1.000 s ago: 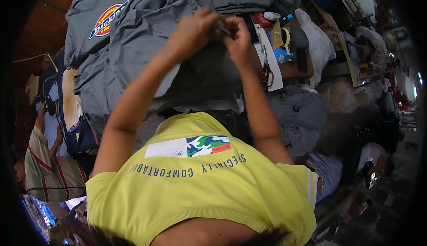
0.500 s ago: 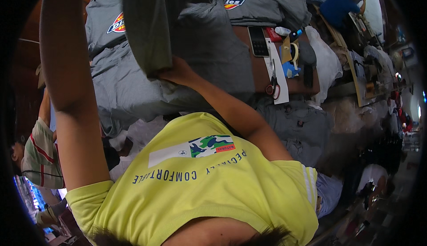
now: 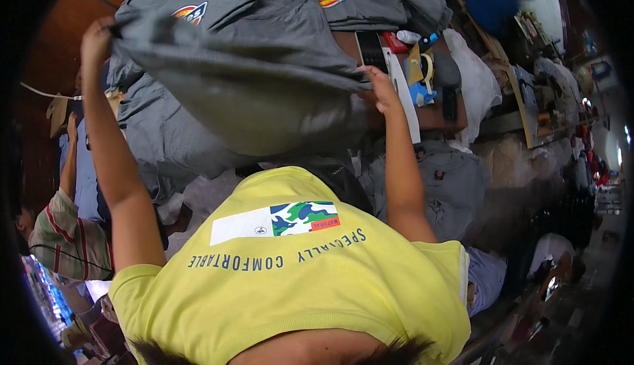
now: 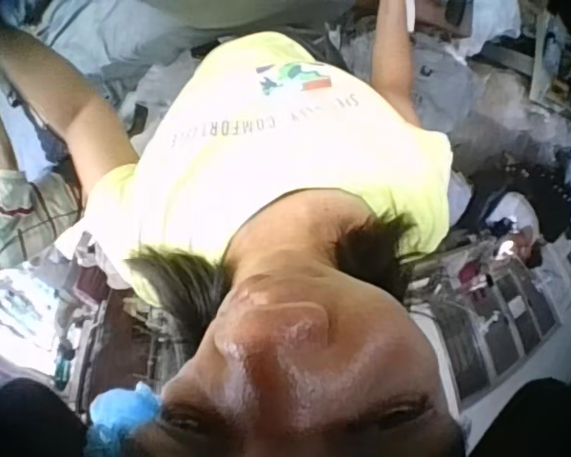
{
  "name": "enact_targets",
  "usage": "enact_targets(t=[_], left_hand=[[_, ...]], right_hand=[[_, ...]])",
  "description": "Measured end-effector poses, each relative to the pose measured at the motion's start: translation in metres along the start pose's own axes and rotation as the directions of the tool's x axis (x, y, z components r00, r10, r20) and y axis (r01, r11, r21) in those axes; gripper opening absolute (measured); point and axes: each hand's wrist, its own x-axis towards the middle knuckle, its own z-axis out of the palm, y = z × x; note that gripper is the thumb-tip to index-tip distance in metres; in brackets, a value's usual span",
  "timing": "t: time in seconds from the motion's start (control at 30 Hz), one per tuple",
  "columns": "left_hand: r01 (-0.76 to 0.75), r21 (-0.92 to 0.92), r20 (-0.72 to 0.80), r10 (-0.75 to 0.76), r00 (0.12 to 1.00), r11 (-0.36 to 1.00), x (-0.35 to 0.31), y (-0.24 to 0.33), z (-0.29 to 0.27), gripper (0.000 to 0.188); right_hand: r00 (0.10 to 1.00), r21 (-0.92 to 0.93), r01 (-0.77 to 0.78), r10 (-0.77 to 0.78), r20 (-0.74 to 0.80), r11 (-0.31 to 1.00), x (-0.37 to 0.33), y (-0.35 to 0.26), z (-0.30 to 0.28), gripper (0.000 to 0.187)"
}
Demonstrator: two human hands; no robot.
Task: The person trims loose threads from t-shirts using scissors and folds the shirts before stacking them on a table.
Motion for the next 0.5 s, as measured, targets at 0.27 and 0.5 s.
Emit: enact_targets(t=[0.27, 0.5], left_hand=[[0.776, -0.094, 0.381, -0.697, 0.607, 0.624, -0.213, -0.026, 0.098, 0.024], [0.772, -0.199, 0.403, -0.668, 0.626, 0.604, -0.206, -0.015, 0.055, 0.026]], right_hand=[[0.956, -0.496, -0.256, 0.292, -0.005, 0.829, -0.010, 0.035, 0.030, 0.043], [0.963, -0.789, 0.038, 0.189, 0.193, 0.613, 0.013, 0.060, 0.021, 0.044]])
